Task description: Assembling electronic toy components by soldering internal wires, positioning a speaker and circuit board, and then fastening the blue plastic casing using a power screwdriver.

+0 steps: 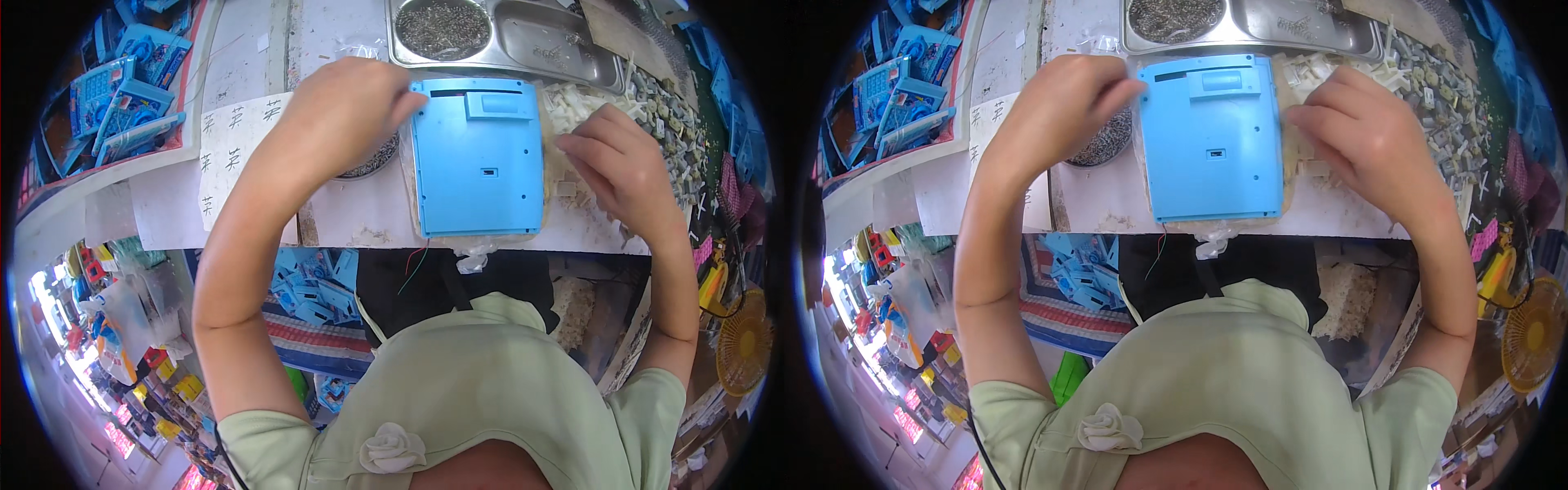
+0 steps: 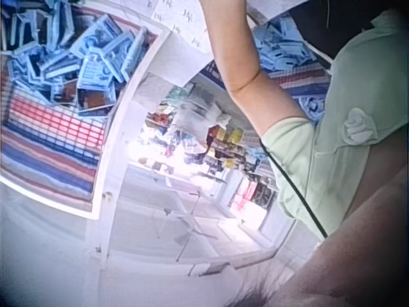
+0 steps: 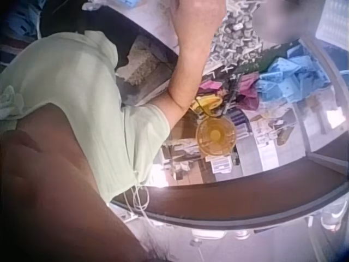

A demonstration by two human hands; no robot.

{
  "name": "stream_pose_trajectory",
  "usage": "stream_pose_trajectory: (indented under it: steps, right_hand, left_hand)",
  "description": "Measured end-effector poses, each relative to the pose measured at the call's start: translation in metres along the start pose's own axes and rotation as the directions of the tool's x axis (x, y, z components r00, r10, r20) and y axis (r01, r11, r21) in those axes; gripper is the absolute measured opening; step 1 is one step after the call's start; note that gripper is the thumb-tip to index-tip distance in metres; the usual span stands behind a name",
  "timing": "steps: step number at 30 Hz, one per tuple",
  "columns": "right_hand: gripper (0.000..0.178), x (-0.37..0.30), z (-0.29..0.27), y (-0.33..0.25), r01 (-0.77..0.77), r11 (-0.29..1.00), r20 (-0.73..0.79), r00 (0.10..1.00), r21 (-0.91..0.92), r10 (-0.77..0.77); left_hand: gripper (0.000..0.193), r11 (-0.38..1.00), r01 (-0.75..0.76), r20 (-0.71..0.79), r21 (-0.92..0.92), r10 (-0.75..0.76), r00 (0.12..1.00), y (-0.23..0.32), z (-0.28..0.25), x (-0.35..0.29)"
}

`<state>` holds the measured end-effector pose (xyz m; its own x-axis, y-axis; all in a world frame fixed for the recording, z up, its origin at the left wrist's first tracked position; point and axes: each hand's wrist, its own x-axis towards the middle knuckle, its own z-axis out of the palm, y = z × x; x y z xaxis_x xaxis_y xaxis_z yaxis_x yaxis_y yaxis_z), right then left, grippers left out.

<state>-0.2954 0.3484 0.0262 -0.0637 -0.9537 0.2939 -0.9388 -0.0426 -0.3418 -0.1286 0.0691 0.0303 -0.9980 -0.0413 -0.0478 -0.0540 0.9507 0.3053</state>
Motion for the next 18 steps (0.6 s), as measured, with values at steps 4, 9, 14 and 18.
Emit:
stream_pose_trajectory:
  steps: [4,9,14,18]
  right_hand:
    - [0.024,-0.022,-0.011,0.001,-0.096,0.995,-0.062,0.993,0.003,0.096]
    - [0.023,-0.048,-0.004,-0.003,-0.160,0.986,-0.107,0.981,0.043,0.164]
    - [0.023,-0.066,-0.004,-0.011,-0.196,0.977,-0.114,0.972,0.079,0.205]
    - [0.023,-0.072,-0.006,-0.010,-0.209,0.974,-0.128,0.967,0.082,0.218]
  left_hand:
    - [0.018,0.993,-0.011,-0.242,-0.119,-0.019,0.970,0.016,0.007,-0.013]
    - [0.015,0.935,-0.307,-0.302,-0.178,0.245,0.921,0.087,0.045,-0.021]
    - [0.022,0.921,-0.379,-0.356,-0.089,0.326,0.875,0.088,0.079,-0.022]
    - [0.027,0.917,-0.399,-0.355,-0.005,0.371,0.858,0.087,0.078,-0.024]
